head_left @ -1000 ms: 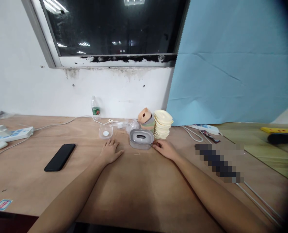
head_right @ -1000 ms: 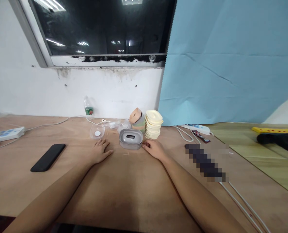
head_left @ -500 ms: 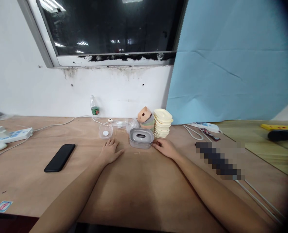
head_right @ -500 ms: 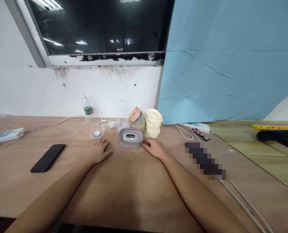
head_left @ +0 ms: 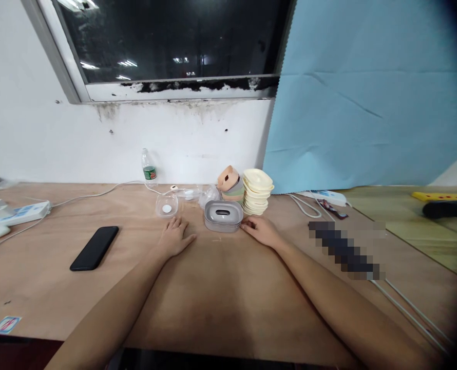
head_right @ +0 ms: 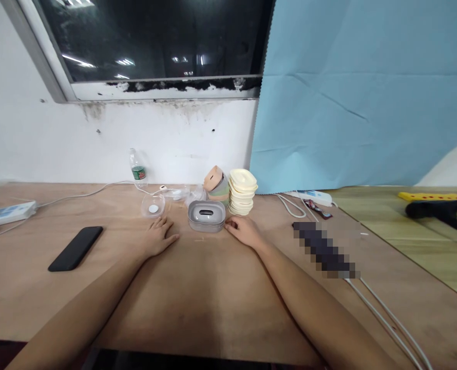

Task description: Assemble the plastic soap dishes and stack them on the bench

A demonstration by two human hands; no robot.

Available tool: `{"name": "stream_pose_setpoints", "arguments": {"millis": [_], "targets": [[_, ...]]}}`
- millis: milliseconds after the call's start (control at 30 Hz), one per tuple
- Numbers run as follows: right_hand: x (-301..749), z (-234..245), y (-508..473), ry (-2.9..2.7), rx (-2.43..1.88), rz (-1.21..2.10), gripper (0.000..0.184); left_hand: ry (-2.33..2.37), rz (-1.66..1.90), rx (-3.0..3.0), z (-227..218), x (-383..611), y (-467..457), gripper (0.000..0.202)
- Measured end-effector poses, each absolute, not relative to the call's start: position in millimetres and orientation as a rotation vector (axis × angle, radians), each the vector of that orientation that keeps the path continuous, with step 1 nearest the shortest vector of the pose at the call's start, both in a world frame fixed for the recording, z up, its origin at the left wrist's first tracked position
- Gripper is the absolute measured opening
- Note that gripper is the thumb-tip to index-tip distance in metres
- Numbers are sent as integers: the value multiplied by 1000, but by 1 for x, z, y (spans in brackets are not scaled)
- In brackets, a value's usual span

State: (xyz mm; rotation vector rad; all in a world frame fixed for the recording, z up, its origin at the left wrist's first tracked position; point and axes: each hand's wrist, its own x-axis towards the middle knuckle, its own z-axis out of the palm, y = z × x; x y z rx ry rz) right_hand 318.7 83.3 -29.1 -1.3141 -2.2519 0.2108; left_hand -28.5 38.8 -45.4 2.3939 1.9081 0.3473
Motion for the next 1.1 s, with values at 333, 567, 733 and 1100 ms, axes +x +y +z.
{"name": "stream_pose_setpoints", "arguments": {"millis": [333,567,733,1100], "targets": [[320,-32,85,-2226,-1268,223,23,1959,289,2385,-43,-25,37,70],[320,-28,80,-2019,-1268,165,24,1931,313,2399,-45,-27,38,69],[311,-17,70,-2006,-1152,93,41,1908,337,2416,-44,-26,37,68],[306,-25,72,-2184,-1046,85,31,1892,369,2422,-43,-25,36,66]]}}
